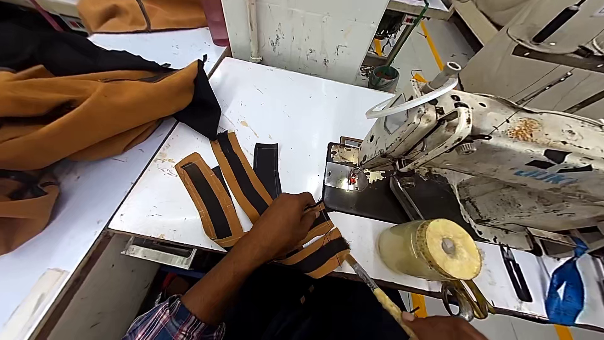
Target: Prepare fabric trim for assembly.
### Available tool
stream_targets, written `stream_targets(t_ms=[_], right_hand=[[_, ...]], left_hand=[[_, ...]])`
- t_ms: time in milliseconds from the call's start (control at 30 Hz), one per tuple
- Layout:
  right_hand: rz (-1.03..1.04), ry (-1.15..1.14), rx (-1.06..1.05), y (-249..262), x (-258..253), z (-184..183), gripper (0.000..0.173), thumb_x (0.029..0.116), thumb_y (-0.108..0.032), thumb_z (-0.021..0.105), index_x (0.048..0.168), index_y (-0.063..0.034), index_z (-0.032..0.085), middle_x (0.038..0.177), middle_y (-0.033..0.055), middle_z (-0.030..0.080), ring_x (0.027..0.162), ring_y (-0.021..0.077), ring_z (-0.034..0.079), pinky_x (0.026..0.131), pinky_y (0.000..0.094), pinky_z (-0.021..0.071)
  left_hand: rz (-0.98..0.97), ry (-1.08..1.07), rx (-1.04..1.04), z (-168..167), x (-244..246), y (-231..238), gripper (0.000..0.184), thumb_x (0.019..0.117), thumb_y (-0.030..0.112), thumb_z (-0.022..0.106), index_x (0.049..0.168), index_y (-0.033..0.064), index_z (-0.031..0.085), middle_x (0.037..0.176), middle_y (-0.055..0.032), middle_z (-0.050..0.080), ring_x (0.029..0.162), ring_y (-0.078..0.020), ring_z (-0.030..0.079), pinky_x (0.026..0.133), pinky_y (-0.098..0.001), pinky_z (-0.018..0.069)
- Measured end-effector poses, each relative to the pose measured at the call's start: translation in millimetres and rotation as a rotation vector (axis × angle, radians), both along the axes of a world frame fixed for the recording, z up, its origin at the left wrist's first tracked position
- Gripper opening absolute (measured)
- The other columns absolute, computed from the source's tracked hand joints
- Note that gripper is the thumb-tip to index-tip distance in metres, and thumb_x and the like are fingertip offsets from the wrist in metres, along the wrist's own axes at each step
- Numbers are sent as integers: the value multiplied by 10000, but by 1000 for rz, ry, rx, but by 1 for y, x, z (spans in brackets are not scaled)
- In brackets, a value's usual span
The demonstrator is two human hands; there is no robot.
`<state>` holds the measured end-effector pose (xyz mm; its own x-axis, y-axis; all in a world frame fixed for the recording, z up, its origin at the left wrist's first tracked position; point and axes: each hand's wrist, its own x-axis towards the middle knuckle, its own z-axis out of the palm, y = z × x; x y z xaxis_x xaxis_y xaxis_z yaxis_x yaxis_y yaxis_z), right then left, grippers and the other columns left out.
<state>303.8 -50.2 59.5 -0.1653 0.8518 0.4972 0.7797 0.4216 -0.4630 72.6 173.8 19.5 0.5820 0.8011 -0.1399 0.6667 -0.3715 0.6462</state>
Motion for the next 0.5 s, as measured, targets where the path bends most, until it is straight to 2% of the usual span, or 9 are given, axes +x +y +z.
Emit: stream_targets(t_ms=[67, 167, 267, 400, 500], right_hand=[[-56, 134, -39, 12, -7, 0, 238, 1019, -243, 610, 1026, -36, 728, 896, 98, 725, 878, 148, 686, 783, 257, 560], [-107, 173, -35, 33, -19, -10, 239, 1026, -268, 606, 1023, -71, 741, 920, 53, 738, 903, 85, 684, 793, 209, 560], [-131, 122, -34, 45, -25, -20, 258, 1030, -277, 592, 998, -75, 750, 872, 47, 732, 850, 75, 680, 751, 190, 554], [-164, 98, -67, 45, -22, -3, 300, 1036, -282, 564, 929, -69, 745, 790, 49, 710, 777, 72, 664, 691, 201, 533], [-147, 109, -8, 52, -25, 0, 273, 1034, -286, 588, 969, -76, 750, 840, 42, 731, 821, 59, 685, 721, 188, 556]], left_hand=[[14, -4, 5, 1, -1, 0, 206, 1028, 316, 615, 1030, 125, 695, 748, 2, 630, 663, -123, 613, 621, -338, 535], [22, -3, 1, 2, 0, 0, 198, 1027, 308, 618, 1022, 127, 696, 756, 2, 634, 662, -120, 613, 620, -332, 535], [29, -3, 2, 2, 0, 0, 192, 1023, 303, 625, 1015, 123, 693, 744, 0, 625, 650, -120, 604, 610, -331, 526], [44, -6, 16, 2, -3, 0, 189, 1025, 300, 624, 1013, 126, 695, 735, 8, 623, 643, -111, 600, 604, -320, 523], [47, -3, 13, 2, -3, 1, 183, 1023, 297, 626, 1000, 128, 693, 726, 10, 618, 632, -111, 592, 596, -317, 517]])
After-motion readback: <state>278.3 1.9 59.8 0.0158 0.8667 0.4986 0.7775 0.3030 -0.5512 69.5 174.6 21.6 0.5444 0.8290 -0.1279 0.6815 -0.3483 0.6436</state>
